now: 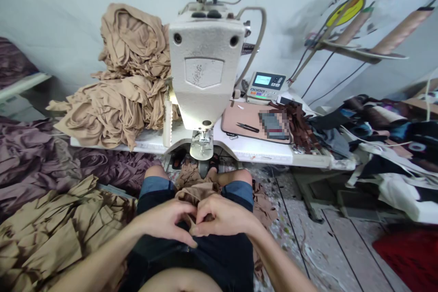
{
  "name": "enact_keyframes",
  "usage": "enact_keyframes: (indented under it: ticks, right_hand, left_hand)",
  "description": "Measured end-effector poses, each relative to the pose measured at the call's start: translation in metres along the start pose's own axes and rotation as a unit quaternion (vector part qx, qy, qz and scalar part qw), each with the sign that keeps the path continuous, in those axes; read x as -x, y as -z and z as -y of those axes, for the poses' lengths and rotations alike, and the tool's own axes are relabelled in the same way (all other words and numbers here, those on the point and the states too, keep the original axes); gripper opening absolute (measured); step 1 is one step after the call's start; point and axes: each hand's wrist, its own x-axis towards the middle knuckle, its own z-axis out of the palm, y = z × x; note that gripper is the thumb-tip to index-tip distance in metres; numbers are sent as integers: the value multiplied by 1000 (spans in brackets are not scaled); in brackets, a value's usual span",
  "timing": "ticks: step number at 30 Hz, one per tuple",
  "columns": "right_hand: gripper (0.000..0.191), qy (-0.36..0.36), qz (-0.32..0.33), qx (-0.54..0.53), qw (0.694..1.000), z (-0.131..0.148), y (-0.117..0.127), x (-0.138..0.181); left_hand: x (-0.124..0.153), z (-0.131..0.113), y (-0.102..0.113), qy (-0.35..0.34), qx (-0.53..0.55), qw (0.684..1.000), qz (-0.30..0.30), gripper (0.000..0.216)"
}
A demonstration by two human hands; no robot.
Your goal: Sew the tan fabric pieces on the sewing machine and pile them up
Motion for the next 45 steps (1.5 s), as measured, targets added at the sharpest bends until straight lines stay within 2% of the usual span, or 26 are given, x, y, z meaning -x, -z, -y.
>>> enact_keyframes:
  ticks: [2,4,6,10,13,16,19,22,24,26,28,30,32,35,37,38,41,43,45]
  right_hand:
    - [37,-8,-8,40,999,-2,-6,-4]
    - [36,-23,15,47,999,-7,0,3]
    - [40,-36,57,15,998,-15,10,16]
    - [50,-89,104,-116,984,-35,19,33]
    - [56,-115,73,-154,979,-47,8,26]
    - [54,-116,15,-146,982,-48,-3,14]
    - [51,-104,-48,-120,986,-33,-3,8]
    - [41,-73,-87,-33,993,-11,7,10]
    - [39,-54,-102,7,993,-1,15,12]
    - [51,-39,-126,20,991,1,23,14]
    - [57,-33,-162,24,986,-1,30,14]
    - [52,-36,-187,12,982,-3,35,15]
    - [44,-29,-182,-16,983,-3,37,15]
    - [37,-35,-118,-76,989,-2,33,11]
    - [37,-62,-75,-103,990,-4,28,7]
    - [40,-75,-65,-112,989,-7,25,5]
    - [43,-84,-98,-128,983,-17,17,1]
    - [52,-68,-133,-139,979,-22,14,0]
    - [56,-46,-158,-150,975,-24,12,0]
  left_hand:
    - [-6,4,-27,60,40,997,-6,49]
    - [-1,6,-34,73,51,996,-17,48]
    - [10,3,-21,34,31,999,-14,50]
    - [32,-11,23,-39,-16,999,7,47]
    - [31,-10,33,-52,-14,998,-8,37]
    - [19,7,17,12,29,999,22,41]
    - [6,22,-5,77,104,991,40,47]
    - [-3,18,-12,56,154,986,18,48]
    - [-7,6,-6,51,179,982,-9,51]
    - [-8,-9,7,52,168,983,-56,53]
    - [-7,-22,24,36,113,987,-111,51]
    - [-5,-30,41,23,56,989,-137,45]
    - [-3,-35,52,12,-5,993,-114,40]
    - [-2,-32,55,-44,-89,994,-55,38]
    - [-3,-25,49,-62,-72,995,-30,38]
    - [-4,-21,45,-49,-31,998,-25,39]
    - [-7,-8,35,33,94,994,-46,47]
    - [-9,-3,32,55,107,990,-75,50]
    - [-10,-2,31,49,76,992,-84,47]
